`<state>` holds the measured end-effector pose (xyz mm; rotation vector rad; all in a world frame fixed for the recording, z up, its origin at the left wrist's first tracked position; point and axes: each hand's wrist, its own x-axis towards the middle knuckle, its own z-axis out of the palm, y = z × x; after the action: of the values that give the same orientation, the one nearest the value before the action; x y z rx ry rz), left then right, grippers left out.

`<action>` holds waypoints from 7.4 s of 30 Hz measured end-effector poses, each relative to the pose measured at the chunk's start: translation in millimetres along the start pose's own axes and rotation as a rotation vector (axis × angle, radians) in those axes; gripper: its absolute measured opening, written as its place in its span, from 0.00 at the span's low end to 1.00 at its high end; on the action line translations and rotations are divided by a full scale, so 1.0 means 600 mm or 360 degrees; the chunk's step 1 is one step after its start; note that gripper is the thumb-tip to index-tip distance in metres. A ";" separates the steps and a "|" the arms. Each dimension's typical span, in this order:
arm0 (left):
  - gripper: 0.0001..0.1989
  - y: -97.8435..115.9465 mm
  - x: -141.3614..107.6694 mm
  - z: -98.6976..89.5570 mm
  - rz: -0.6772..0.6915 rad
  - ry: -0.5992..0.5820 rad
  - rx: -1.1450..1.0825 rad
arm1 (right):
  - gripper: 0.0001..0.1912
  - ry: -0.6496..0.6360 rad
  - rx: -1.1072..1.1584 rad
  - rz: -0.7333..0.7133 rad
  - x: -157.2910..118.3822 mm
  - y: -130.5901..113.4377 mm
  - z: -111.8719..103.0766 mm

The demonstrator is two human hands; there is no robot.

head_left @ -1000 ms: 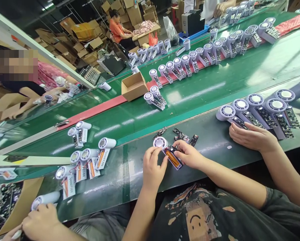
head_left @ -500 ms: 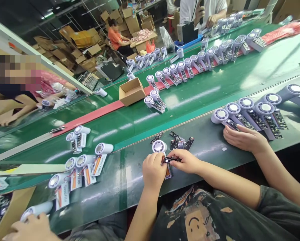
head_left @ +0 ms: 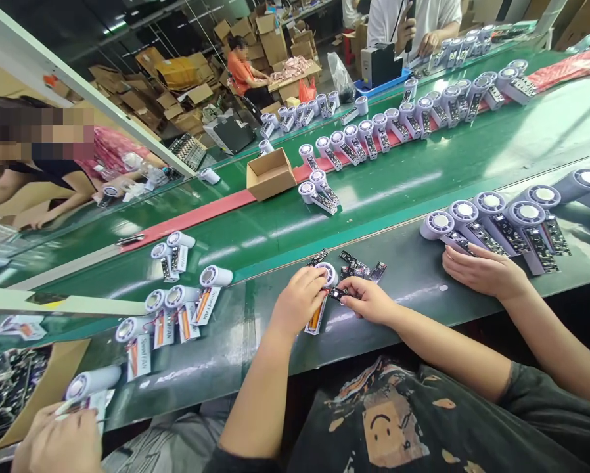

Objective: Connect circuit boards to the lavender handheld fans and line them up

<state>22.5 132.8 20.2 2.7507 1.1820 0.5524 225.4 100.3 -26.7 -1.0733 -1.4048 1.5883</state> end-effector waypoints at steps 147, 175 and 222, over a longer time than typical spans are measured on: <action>0.31 0.080 -0.038 0.019 -0.0767 0.0204 -0.0620 | 0.15 -0.0021 -0.2054 -0.0042 -0.044 -0.062 -0.002; 0.14 0.108 -0.001 0.080 -0.0440 0.0199 -0.0747 | 0.20 0.0884 0.0798 -0.0133 -0.060 -0.059 -0.017; 0.29 0.044 -0.009 0.074 -0.0580 -0.0109 0.0334 | 0.15 0.0760 -0.0723 0.0270 -0.118 -0.048 -0.067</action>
<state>53.5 113.0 -16.4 2.5868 1.7586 0.3061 289.1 53.1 7.6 -1.7449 -1.3902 1.0309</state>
